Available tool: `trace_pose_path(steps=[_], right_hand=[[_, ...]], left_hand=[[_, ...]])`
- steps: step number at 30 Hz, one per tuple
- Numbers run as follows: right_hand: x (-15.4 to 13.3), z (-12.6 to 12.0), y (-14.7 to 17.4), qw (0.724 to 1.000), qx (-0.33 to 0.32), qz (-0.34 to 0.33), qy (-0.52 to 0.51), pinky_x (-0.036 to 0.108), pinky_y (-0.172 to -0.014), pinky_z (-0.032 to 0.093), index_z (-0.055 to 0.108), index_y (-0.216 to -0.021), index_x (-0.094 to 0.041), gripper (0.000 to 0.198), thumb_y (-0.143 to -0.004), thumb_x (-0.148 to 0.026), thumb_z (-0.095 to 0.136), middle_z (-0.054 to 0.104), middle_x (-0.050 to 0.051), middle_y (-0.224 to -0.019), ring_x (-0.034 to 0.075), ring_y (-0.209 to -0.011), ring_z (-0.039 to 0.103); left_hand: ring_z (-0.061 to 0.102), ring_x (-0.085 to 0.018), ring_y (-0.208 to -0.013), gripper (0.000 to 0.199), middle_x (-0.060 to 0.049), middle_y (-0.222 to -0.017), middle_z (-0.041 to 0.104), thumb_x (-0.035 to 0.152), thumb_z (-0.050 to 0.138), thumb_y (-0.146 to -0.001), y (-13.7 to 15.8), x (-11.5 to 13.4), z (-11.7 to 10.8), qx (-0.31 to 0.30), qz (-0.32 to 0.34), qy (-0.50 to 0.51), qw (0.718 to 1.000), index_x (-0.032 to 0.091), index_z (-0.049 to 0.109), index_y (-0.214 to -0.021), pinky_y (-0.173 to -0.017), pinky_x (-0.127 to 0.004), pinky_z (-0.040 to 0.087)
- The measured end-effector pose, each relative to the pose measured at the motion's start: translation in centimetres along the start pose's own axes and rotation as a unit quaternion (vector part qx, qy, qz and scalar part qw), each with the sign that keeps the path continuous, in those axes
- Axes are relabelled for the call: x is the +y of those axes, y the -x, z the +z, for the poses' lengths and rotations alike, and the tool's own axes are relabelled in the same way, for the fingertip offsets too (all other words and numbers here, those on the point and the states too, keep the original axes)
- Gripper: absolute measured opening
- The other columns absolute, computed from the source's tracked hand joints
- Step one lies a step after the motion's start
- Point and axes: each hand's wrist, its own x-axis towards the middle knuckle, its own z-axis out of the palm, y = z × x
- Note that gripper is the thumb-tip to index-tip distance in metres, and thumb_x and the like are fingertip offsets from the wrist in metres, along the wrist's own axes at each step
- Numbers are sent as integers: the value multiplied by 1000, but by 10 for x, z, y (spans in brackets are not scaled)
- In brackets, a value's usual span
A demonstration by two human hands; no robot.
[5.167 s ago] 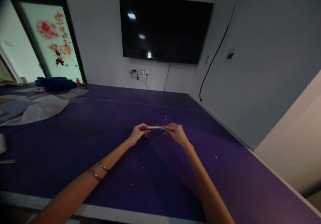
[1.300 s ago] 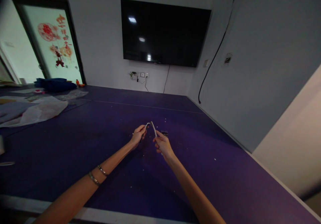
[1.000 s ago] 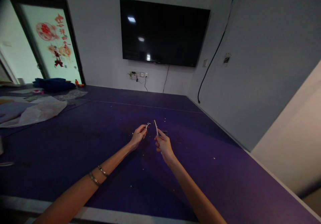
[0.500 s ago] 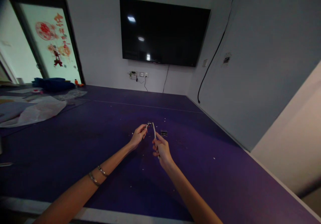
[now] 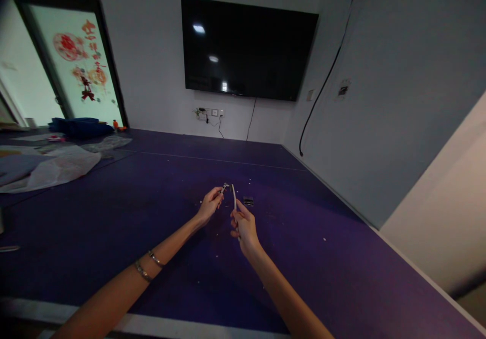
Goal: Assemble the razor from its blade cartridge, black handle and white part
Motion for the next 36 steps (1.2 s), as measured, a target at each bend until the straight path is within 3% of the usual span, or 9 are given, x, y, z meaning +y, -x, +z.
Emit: trace_pose_path(steps=[11, 17, 23, 25, 29, 31, 34, 36], right_hand=[[6, 8, 10, 1000, 3, -5, -7, 13, -34, 16, 53, -118, -23, 55, -64, -21, 61, 46, -4, -65, 3, -43, 35], [4, 7, 3, 999, 25, -25, -29, 13, -33, 17, 52, -120, -23, 57, -64, -22, 61, 47, -4, -66, 4, -44, 35], [13, 10, 23, 1000, -7, -12, 1, 14, -33, 17, 50, -122, -24, 59, -65, -26, 62, 46, -4, -68, 4, -44, 34], [10, 8, 21, 999, -14, -38, 23, 15, -33, 19, 48, -124, -24, 59, -66, -28, 61, 47, -4, -69, 4, -44, 34], [-8, -13, -14, 979, 20, -179, 94, 19, -39, 30, 45, -125, -22, 59, -69, -33, 59, 51, -4, -67, 6, -45, 37], [-17, -29, -37, 960, 32, -232, 154, 19, -42, 32, 54, -116, -18, 51, -68, -37, 60, 50, -4, -61, 7, -46, 38], [-25, -49, -61, 935, 30, -252, 247, 20, -42, 29, 65, -96, -14, 41, -72, -45, 56, 49, -2, -57, 8, -46, 39], [-25, -56, -67, 920, 25, -256, 297, 21, -42, 26, 68, -83, -12, 44, -74, -51, 51, 47, -2, -52, 8, -44, 37]], left_hand=[[41, -9, -51, 21, 4, -58, 46, 26, 53, -76, 2, 4, 1, 23, 5, -18, 1000, 16, 57, -94, -51, -20, 32], [43, -9, -53, 21, 3, -61, 48, 25, 52, -76, 5, 3, 6, 5, 3, -6, 1000, 16, 58, -94, -50, -20, 32], [41, -7, -49, 24, 4, -60, 48, 27, 53, -75, 3, 0, 3, 29, -22, 8, 999, 15, 58, -96, -46, -19, 30], [41, -7, -48, 26, 3, -61, 48, 29, 51, -76, 3, 0, 3, 31, -40, 17, 999, 15, 59, -96, -45, -18, 30], [41, -6, -46, 32, 3, -61, 47, 36, 51, -77, 6, 4, 5, 13, -72, 79, 994, 14, 59, -99, -43, -17, 30], [39, -5, -43, 36, 4, -59, 45, 40, 52, -76, 8, 7, 6, 5, -107, 119, 987, 15, 57, -101, -40, -17, 27], [35, -4, -40, 37, 6, -57, 41, 43, 56, -74, 10, 12, 7, -2, -154, 155, 976, 16, 57, -99, -36, -16, 21], [32, -3, -39, 36, 6, -56, 39, 43, 59, -72, 11, 15, 7, -3, -159, 168, 973, 15, 57, -96, -35, -15, 17]])
